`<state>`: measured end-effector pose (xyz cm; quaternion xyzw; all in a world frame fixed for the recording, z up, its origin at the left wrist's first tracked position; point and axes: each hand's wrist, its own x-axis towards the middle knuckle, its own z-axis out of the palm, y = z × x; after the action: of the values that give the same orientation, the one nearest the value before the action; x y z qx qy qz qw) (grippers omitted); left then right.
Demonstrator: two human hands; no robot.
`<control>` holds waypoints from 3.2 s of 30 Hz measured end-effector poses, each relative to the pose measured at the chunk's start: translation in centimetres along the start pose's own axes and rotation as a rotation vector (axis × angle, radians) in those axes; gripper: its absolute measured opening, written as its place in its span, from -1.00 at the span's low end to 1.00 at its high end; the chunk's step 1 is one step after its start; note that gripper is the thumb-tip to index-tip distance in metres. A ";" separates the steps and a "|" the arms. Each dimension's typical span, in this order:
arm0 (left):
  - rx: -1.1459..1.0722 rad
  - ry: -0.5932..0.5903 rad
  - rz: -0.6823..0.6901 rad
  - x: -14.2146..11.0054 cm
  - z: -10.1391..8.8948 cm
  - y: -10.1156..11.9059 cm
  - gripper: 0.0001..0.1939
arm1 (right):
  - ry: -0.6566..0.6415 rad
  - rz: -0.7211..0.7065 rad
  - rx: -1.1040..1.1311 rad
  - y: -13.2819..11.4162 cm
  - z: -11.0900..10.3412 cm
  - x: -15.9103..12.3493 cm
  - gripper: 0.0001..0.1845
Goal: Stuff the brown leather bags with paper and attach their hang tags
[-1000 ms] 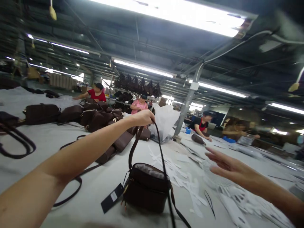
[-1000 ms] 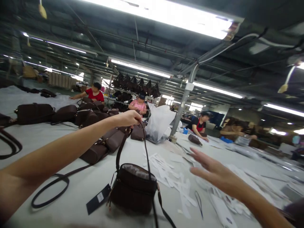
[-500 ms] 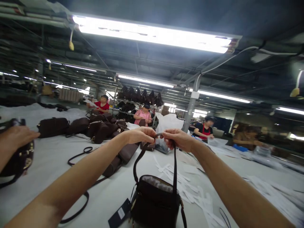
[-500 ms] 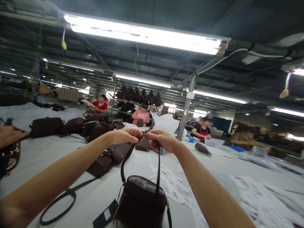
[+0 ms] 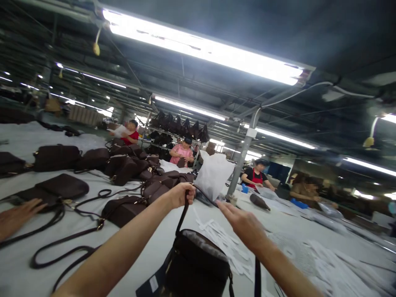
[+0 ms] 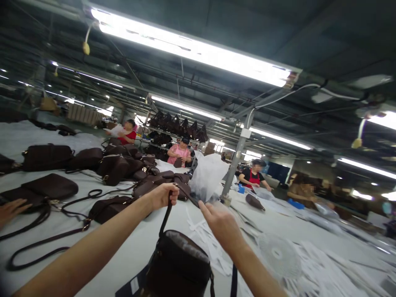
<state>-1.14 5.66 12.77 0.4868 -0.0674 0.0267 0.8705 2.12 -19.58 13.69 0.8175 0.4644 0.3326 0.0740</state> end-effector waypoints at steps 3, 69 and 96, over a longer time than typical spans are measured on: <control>-0.098 -0.031 -0.037 -0.9 -0.4 -0.7 -0.80 | -0.071 0.109 0.283 -2.1 3.1 -1.2 -0.30; 0.377 -0.068 -0.125 0.3 0.2 -5.1 -0.68 | 0.103 0.189 0.577 -2.9 5.2 3.5 -0.63; 0.746 -0.196 -0.265 -2.0 -2.0 -4.7 -0.73 | -0.201 0.106 0.372 -1.2 5.4 2.6 -0.53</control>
<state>-2.42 4.90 7.48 0.7739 -0.0725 -0.1097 0.6195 5.45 -15.79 10.25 0.8693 0.4645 0.1613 -0.0497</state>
